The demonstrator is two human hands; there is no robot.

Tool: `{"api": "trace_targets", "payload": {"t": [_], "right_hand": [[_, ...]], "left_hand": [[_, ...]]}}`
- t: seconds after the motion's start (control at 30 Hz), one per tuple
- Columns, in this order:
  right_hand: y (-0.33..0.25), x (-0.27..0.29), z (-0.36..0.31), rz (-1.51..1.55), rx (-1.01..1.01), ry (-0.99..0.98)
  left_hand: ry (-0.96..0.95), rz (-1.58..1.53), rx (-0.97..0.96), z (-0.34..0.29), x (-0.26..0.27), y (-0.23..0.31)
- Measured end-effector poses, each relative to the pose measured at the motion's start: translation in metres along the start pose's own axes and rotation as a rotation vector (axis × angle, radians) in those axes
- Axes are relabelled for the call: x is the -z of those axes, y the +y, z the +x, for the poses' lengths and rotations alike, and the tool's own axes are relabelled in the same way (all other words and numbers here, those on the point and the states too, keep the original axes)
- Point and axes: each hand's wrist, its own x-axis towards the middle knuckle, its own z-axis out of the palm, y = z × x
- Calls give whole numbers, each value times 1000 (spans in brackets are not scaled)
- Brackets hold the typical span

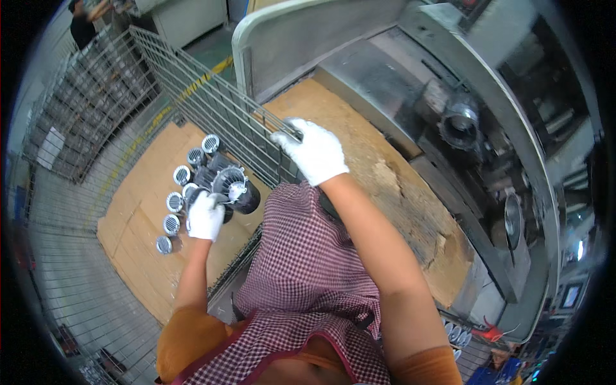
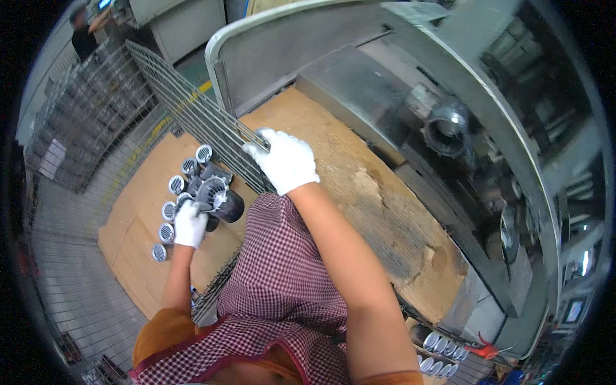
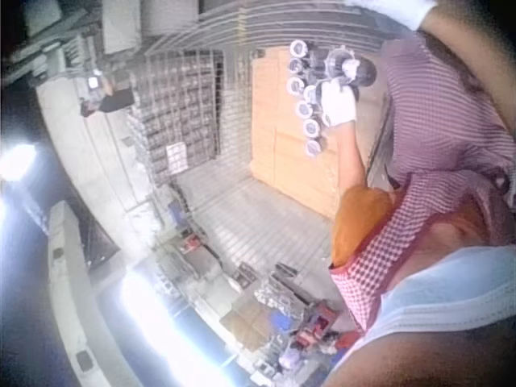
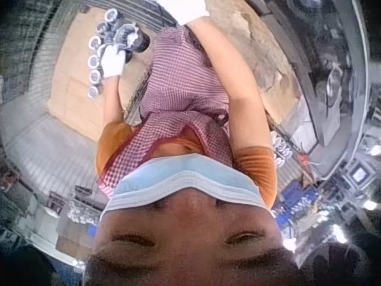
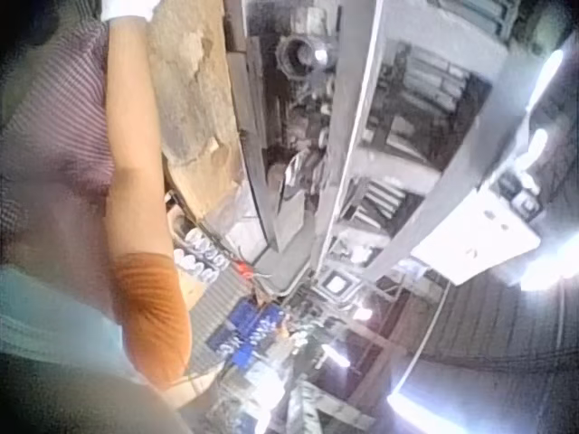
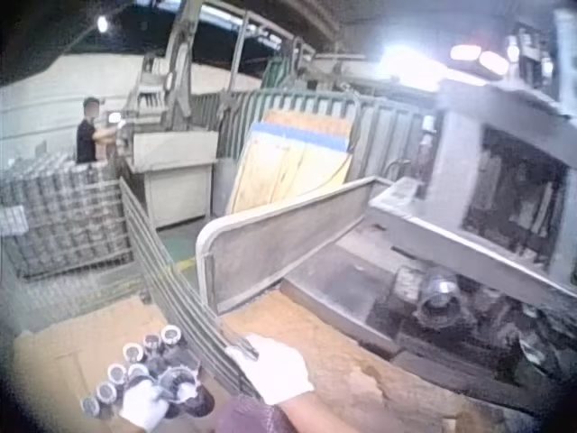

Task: Assembling, inspecting, and cleaning metal motor housings at a factory workstation.

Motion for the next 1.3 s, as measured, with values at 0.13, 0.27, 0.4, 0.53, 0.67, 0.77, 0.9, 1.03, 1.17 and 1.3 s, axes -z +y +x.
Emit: {"api": "trace_targets", "payload": {"t": [0.13,0.27,0.4,0.53,0.67,0.77,0.9,1.03,1.17,1.3], "right_hand": [[8,24,-37,-216,-14,-49],[27,80,-112,-263,97,105],[51,139,-203,-261,30,305],[88,184,-297,-331,-263,443],[117,227,-384,-441,-527,616],[137,249,-441,-535,-686,718],[161,274,-481,-522,-849,786],[190,275,-493,-564,-970,850],[206,267,-494,-736,-1093,971],[204,270,-485,-690,-1124,927]], "left_hand": [[267,-173,-420,23,115,81],[368,-221,-583,60,180,164],[303,-77,-777,124,172,223],[163,15,-899,179,112,254],[65,269,-911,201,39,252],[-153,273,-911,180,42,258],[-24,152,-1038,175,54,262],[-28,278,-644,148,62,325],[-102,633,-741,119,27,362],[16,577,-788,116,-7,338]]}}
